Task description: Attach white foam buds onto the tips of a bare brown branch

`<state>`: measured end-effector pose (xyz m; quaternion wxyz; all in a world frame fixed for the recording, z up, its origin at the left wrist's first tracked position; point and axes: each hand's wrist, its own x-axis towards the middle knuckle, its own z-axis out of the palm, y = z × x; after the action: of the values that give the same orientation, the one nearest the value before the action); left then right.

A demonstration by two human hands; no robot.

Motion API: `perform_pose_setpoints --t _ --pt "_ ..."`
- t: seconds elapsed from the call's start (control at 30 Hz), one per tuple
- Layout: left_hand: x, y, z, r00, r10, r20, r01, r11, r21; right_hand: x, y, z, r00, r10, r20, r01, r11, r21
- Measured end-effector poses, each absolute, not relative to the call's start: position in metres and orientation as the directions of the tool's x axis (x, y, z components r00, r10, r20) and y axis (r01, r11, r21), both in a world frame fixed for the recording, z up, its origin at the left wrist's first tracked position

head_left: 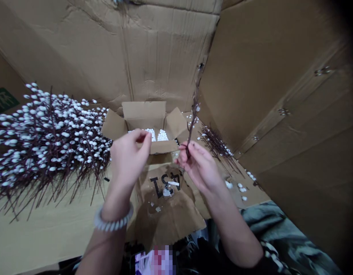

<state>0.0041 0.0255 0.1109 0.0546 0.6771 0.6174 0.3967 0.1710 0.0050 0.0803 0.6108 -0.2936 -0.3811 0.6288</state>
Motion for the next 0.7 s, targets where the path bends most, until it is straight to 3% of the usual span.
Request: perform_pose_setpoints --t 0.17,0.33,0.5,0.7 --pt "0.008 0.093 0.136 0.039 0.971 0.235 0.94 -0.115 0.322 0.165 0.04 0.083 -0.055 0.991 0.121 -0.55 0.071 -0.832" --pt "0.013 0.134 0.121 0.106 0.991 -0.077 0.989 -0.098 0.107 0.163 0.052 0.066 -0.069 0.991 0.114 -0.573 0.054 -0.817" --pt "0.017 0.156 0.099 0.139 0.957 -0.256 0.99 -0.138 0.022 0.168 0.052 0.06 -0.104 0.988 0.113 -0.621 0.024 -0.783" --pt "0.016 0.172 0.085 0.162 0.944 -0.289 0.986 -0.165 0.014 0.172 0.048 0.061 -0.133 0.985 0.106 -0.667 -0.01 -0.745"
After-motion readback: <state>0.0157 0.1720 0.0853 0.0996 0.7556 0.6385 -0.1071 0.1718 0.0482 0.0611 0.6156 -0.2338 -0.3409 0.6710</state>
